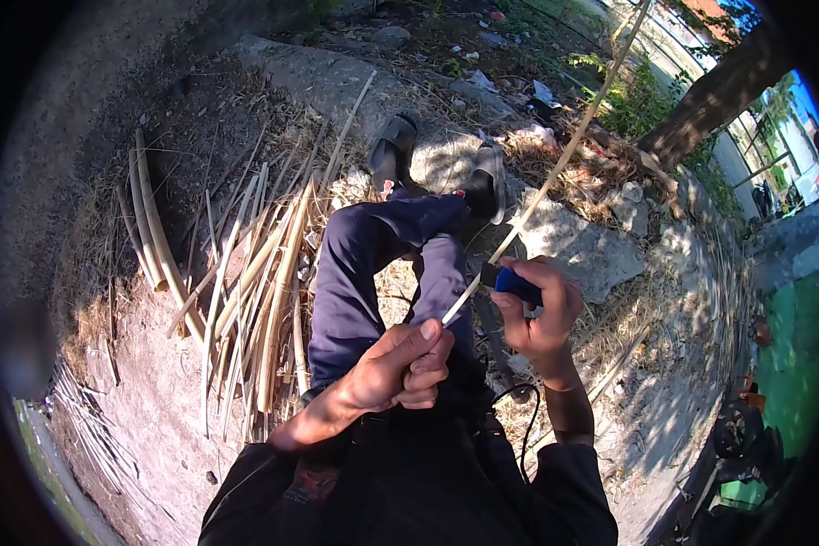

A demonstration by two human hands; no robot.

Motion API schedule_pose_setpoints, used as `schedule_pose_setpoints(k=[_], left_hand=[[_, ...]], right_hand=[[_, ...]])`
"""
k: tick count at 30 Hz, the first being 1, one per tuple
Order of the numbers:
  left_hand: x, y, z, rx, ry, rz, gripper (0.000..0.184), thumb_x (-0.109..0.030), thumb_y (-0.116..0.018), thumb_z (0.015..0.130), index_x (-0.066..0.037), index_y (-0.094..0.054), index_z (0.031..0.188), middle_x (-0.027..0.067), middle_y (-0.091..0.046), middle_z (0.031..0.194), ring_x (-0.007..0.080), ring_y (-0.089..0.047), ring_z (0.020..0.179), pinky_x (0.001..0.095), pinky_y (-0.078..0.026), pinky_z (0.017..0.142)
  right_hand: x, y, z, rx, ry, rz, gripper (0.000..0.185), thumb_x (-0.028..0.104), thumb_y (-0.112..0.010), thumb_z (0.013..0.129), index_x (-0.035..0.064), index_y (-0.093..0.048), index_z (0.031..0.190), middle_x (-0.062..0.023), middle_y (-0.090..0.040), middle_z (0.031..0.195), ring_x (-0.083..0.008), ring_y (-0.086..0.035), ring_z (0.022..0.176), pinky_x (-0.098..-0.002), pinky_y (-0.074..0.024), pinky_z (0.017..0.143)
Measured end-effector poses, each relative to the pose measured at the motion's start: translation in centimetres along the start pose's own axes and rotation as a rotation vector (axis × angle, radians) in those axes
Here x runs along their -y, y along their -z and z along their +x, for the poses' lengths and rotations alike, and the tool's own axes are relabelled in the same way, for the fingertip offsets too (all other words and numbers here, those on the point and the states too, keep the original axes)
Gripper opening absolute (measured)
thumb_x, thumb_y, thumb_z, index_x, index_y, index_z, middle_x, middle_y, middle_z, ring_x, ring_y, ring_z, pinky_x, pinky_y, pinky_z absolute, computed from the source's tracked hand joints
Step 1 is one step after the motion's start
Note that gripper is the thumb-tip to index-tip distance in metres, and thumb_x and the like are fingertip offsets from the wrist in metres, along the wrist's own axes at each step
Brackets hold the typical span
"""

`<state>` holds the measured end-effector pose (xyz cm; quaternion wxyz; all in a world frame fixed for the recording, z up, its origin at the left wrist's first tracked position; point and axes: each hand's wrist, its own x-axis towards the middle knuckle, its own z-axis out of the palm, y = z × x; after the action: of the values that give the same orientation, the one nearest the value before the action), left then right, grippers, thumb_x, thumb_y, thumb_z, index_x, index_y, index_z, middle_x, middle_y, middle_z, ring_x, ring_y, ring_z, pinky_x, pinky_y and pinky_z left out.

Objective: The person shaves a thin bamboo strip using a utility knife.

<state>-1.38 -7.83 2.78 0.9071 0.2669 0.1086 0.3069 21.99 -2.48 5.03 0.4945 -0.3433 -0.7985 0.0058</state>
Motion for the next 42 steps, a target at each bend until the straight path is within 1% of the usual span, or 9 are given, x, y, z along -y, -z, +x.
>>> schedule_pose_setpoints(k=[6, 19, 20, 33, 36, 38, 39, 41, 42], left_hand=[[0.5, 0.4, -0.2, 0.024, -0.075, 0.08, 0.047, -0.04, -0.03, 0.119, -0.012, -0.04, 0.083, -0.0058, -0.024, 0.062, 0.0055, -0.018, 0.046, 0.0261, -0.018, 0.045], [1.8, 1.9, -1.7, -0.016, -0.103, 0.187, 0.047, -0.038, -0.031, 0.119, -0.009, -0.041, 0.084, -0.0027, -0.03, 0.064, 0.0066, -0.025, 0.047, 0.0263, -0.025, 0.046], [1.9, 2.1, -1.9, -0.018, -0.092, 0.17, 0.047, -0.039, -0.032, 0.119, -0.009, -0.042, 0.084, -0.0026, -0.031, 0.065, 0.0067, -0.025, 0.048, 0.0261, -0.025, 0.046], [1.2, 2.8, -2.9, -0.066, -0.012, 0.107, 0.048, -0.043, -0.036, 0.118, -0.012, -0.042, 0.082, -0.0046, -0.03, 0.065, 0.0065, -0.021, 0.049, 0.0257, -0.023, 0.047], [1.3, 3.3, -2.8, -0.087, -0.001, 0.073, 0.048, -0.044, -0.036, 0.118, -0.013, -0.042, 0.082, -0.005, -0.029, 0.064, 0.0066, -0.021, 0.049, 0.0259, -0.022, 0.046], [1.5, 3.4, -2.8, -0.119, -0.015, 0.107, 0.048, -0.044, -0.037, 0.118, -0.013, -0.042, 0.082, -0.005, -0.029, 0.064, 0.0067, -0.022, 0.049, 0.026, -0.022, 0.045], [1.7, 3.7, -2.7, -0.118, -0.017, 0.108, 0.048, -0.044, -0.037, 0.118, -0.013, -0.042, 0.082, -0.005, -0.029, 0.064, 0.0067, -0.022, 0.049, 0.026, -0.022, 0.045], [1.9, 4.1, -2.6, -0.169, -0.003, 0.136, 0.048, -0.044, -0.037, 0.118, -0.013, -0.042, 0.081, -0.0047, -0.03, 0.063, 0.0073, -0.022, 0.049, 0.0262, -0.024, 0.046], [1.9, 4.0, -2.6, -0.169, 0.0, 0.138, 0.048, -0.044, -0.037, 0.118, -0.013, -0.042, 0.081, -0.0047, -0.03, 0.063, 0.0073, -0.022, 0.049, 0.0262, -0.024, 0.046]], right_hand=[[-0.9, 0.7, -0.1, -0.039, -0.069, 0.013, 0.034, 0.019, -0.084, 0.092, -0.0017, -0.064, 0.11, -0.0165, -0.079, 0.099, -0.029, -0.077, 0.076, -0.0346, -0.0606, 0.065], [-3.4, 2.1, 0.2, -0.11, -0.152, 0.012, 0.031, 0.021, -0.08, 0.098, -0.0001, -0.065, 0.115, -0.0171, -0.078, 0.098, -0.0228, -0.078, 0.078, -0.0289, -0.0603, 0.065], [-3.6, 2.2, 0.3, -0.122, -0.163, 0.003, 0.031, 0.021, -0.08, 0.097, 0.0011, -0.065, 0.116, -0.0161, -0.078, 0.097, -0.0188, -0.077, 0.076, -0.0272, -0.0584, 0.062], [-4.0, 1.2, 0.8, -0.066, -0.172, -0.021, 0.027, 0.022, -0.08, 0.097, 0.0041, -0.066, 0.113, -0.0096, -0.075, 0.085, -0.0138, -0.067, 0.061, -0.0252, -0.0474, 0.053], [-4.4, 1.0, 0.7, -0.021, -0.234, 0.114, 0.024, 0.02, -0.077, 0.099, 0.0044, -0.066, 0.113, -0.0054, -0.071, 0.08, -0.0097, -0.06, 0.059, -0.0236, -0.0427, 0.053], [-5.1, 0.8, 0.4, -0.048, -0.365, 0.493, 0.023, 0.018, -0.075, 0.1, 0.0033, -0.068, 0.116, 0.0001, -0.065, 0.076, -0.0048, -0.05, 0.058, -0.0228, -0.0362, 0.052], [-4.7, 0.7, 0.5, -0.048, -0.363, 0.493, 0.023, 0.018, -0.075, 0.1, 0.0033, -0.068, 0.116, 0.0001, -0.065, 0.076, -0.0048, -0.05, 0.058, -0.0228, -0.0362, 0.052], [-3.6, -0.1, 0.8, -0.136, -0.711, 0.717, 0.026, 0.018, -0.075, 0.1, 0.0017, -0.07, 0.12, 0.0035, -0.062, 0.076, -0.0011, -0.043, 0.058, -0.0226, -0.0301, 0.051], [-2.7, -0.2, 1.9, -0.132, -0.722, 0.778, 0.028, 0.019, -0.074, 0.101, -0.0008, -0.072, 0.121, 0.0016, -0.067, 0.078, -0.0003, -0.045, 0.058, -0.0215, -0.0296, 0.051]])
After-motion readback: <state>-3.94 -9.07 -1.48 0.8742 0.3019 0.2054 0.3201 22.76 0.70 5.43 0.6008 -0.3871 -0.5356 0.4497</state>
